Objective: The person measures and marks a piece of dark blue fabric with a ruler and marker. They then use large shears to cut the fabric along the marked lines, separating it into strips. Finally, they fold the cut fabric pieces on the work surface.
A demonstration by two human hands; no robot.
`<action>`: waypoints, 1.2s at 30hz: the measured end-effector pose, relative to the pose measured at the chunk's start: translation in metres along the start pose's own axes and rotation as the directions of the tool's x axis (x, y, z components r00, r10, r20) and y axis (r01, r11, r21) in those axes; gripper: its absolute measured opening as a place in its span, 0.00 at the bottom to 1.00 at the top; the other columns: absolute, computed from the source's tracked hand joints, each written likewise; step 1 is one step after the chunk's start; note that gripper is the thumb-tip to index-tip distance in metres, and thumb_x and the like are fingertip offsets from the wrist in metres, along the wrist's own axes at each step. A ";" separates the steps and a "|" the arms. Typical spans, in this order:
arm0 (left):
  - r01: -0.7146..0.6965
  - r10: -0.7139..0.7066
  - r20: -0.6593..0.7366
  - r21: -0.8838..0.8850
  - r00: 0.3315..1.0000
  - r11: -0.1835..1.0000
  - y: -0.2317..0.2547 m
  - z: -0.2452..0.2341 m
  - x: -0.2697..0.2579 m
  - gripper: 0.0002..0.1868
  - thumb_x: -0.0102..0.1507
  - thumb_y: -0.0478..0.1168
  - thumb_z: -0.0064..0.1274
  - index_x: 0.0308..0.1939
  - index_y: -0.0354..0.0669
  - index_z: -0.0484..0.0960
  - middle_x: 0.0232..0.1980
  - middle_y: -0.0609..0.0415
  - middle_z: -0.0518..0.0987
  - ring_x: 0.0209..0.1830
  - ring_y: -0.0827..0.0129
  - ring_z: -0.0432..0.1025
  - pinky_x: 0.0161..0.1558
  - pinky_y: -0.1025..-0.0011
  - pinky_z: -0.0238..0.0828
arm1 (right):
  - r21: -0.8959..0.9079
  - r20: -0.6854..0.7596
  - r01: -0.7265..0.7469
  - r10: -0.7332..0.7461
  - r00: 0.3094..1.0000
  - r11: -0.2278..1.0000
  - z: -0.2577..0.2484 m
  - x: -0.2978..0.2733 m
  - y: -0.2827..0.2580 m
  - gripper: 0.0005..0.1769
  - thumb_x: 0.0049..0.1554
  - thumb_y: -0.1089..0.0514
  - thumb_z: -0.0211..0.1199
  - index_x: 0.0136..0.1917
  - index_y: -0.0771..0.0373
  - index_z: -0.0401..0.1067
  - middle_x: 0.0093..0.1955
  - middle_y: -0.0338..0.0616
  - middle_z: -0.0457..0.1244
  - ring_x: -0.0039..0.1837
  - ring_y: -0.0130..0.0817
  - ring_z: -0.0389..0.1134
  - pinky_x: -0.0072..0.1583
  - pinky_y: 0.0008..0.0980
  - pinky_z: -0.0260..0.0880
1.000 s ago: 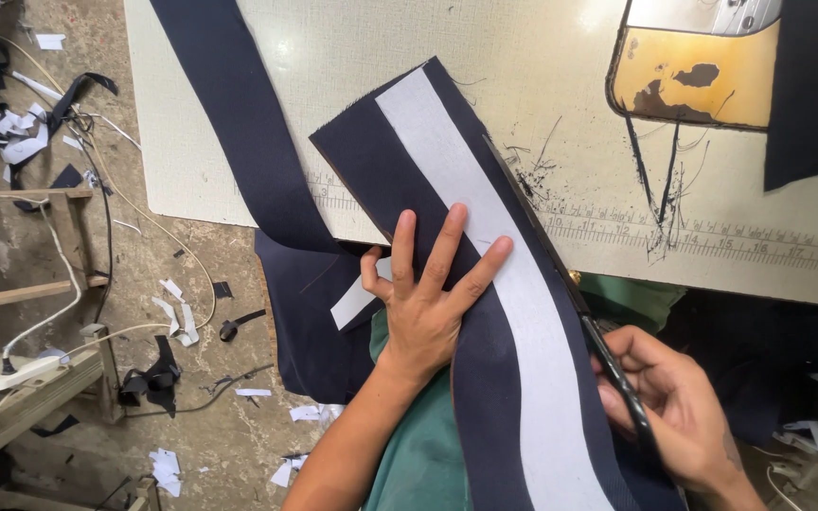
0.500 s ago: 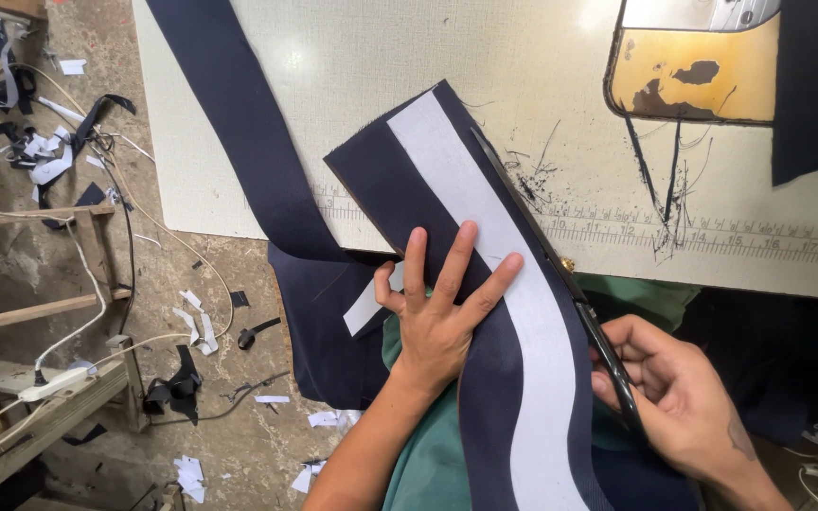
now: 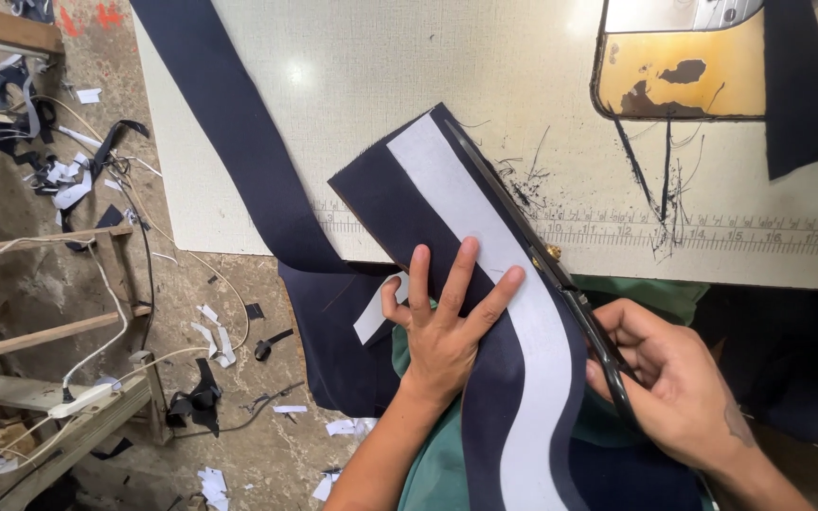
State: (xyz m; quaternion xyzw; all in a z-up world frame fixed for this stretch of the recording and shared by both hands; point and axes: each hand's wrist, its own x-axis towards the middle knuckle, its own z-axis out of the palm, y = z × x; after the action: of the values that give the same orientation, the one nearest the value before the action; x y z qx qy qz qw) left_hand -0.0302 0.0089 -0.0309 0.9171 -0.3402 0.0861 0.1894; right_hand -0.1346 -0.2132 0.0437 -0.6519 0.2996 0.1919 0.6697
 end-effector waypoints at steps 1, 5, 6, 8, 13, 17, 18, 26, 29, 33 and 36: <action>0.001 -0.001 -0.010 -0.001 1.000 1.000 0.000 0.000 0.000 0.24 0.79 0.63 0.30 0.74 0.80 0.77 0.82 0.57 0.70 0.86 0.51 0.51 0.70 0.44 0.48 | 0.026 -0.001 -0.020 0.020 1.000 0.999 0.001 -0.001 0.000 0.10 0.56 0.62 0.70 0.52 0.67 0.79 0.39 0.38 0.70 0.37 0.21 0.69 0.40 0.20 0.70; -0.006 0.006 -0.005 0.009 1.000 1.000 -0.001 0.000 0.000 0.23 0.79 0.62 0.32 0.74 0.81 0.77 0.82 0.57 0.70 0.86 0.50 0.51 0.69 0.45 0.49 | 0.105 -0.007 0.013 -0.013 1.000 0.994 0.005 -0.001 0.000 0.08 0.58 0.63 0.68 0.49 0.69 0.77 0.39 0.41 0.70 0.37 0.21 0.71 0.40 0.19 0.71; -0.012 0.012 -0.004 0.010 1.000 1.000 -0.001 0.001 -0.001 0.23 0.79 0.62 0.32 0.74 0.81 0.77 0.82 0.57 0.70 0.86 0.50 0.51 0.69 0.45 0.49 | 0.109 -0.010 0.016 -0.015 1.000 0.994 0.006 0.000 0.000 0.08 0.58 0.63 0.68 0.49 0.69 0.77 0.39 0.41 0.70 0.37 0.21 0.71 0.40 0.19 0.71; -0.021 0.022 -0.019 0.041 1.000 0.999 -0.001 0.003 -0.003 0.19 0.81 0.55 0.37 0.75 0.84 0.74 0.82 0.58 0.71 0.86 0.49 0.52 0.67 0.44 0.53 | 0.081 -0.017 0.056 -0.054 0.998 0.995 0.006 0.002 0.000 0.07 0.56 0.62 0.71 0.47 0.66 0.77 0.38 0.37 0.70 0.36 0.21 0.71 0.39 0.19 0.69; -0.038 0.040 -0.020 0.061 0.999 0.997 0.001 0.004 -0.007 0.18 0.81 0.56 0.46 0.75 0.85 0.73 0.81 0.58 0.71 0.85 0.47 0.53 0.66 0.44 0.54 | 0.000 -0.023 0.047 -0.047 0.999 0.999 0.008 0.009 -0.012 0.11 0.55 0.56 0.74 0.47 0.63 0.78 0.37 0.33 0.69 0.34 0.20 0.70 0.37 0.20 0.70; -0.045 0.049 -0.033 0.100 0.998 0.994 -0.001 0.008 -0.010 0.21 0.81 0.49 0.51 0.75 0.87 0.71 0.81 0.59 0.72 0.86 0.47 0.53 0.65 0.45 0.55 | -0.030 -0.015 0.061 -0.061 0.998 0.998 0.010 0.011 -0.018 0.10 0.55 0.54 0.74 0.47 0.61 0.78 0.38 0.32 0.70 0.35 0.19 0.70 0.38 0.20 0.73; -0.054 0.057 -0.031 0.095 0.998 0.994 -0.001 0.009 -0.009 0.21 0.81 0.49 0.51 0.75 0.87 0.71 0.81 0.59 0.72 0.86 0.47 0.53 0.65 0.45 0.55 | -0.026 -0.025 0.060 -0.060 0.998 0.998 0.010 0.011 -0.020 0.10 0.55 0.54 0.74 0.47 0.61 0.78 0.38 0.32 0.70 0.35 0.19 0.70 0.38 0.20 0.73; -0.082 0.093 -0.067 0.160 0.993 0.984 -0.005 0.011 -0.009 0.23 0.80 0.44 0.54 0.73 0.86 0.74 0.78 0.56 0.75 0.84 0.44 0.57 0.63 0.45 0.58 | -0.049 -0.014 -0.043 0.043 0.999 0.998 0.010 0.009 -0.024 0.06 0.56 0.58 0.76 0.45 0.59 0.81 0.35 0.29 0.68 0.30 0.18 0.64 0.35 0.21 0.59; -0.088 0.100 -0.063 0.164 0.993 0.982 -0.004 0.007 -0.008 0.22 0.80 0.43 0.52 0.72 0.85 0.75 0.79 0.54 0.74 0.83 0.43 0.57 0.61 0.46 0.59 | -0.008 -0.025 -0.045 0.045 0.999 0.999 0.012 0.011 -0.025 0.04 0.57 0.60 0.74 0.46 0.61 0.81 0.36 0.31 0.71 0.33 0.18 0.67 0.39 0.20 0.67; -0.082 0.100 -0.067 0.230 0.993 0.970 0.001 -0.003 -0.009 0.32 0.79 0.32 0.51 0.74 0.86 0.72 0.80 0.56 0.73 0.83 0.44 0.59 0.62 0.46 0.59 | 0.052 -0.038 -0.049 0.051 0.998 0.997 0.003 0.016 -0.017 0.07 0.57 0.59 0.76 0.48 0.62 0.81 0.37 0.34 0.70 0.35 0.21 0.68 0.39 0.22 0.66; 0.016 -0.004 -0.046 0.254 0.999 0.967 0.011 -0.016 -0.011 0.23 0.80 0.54 0.33 0.75 0.80 0.76 0.80 0.47 0.71 0.82 0.50 0.61 0.64 0.52 0.54 | 0.229 -0.039 -0.003 0.013 0.999 0.973 -0.022 0.014 -0.006 0.08 0.61 0.65 0.70 0.50 0.69 0.73 0.34 0.48 0.68 0.24 0.30 0.62 0.33 0.26 0.70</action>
State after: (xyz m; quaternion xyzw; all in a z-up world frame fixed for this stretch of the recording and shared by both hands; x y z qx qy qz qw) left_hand -0.0465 0.0137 -0.0164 0.9333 -0.3173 0.1487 0.0785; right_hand -0.1237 -0.2371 0.0399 -0.5729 0.3355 0.1458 0.7335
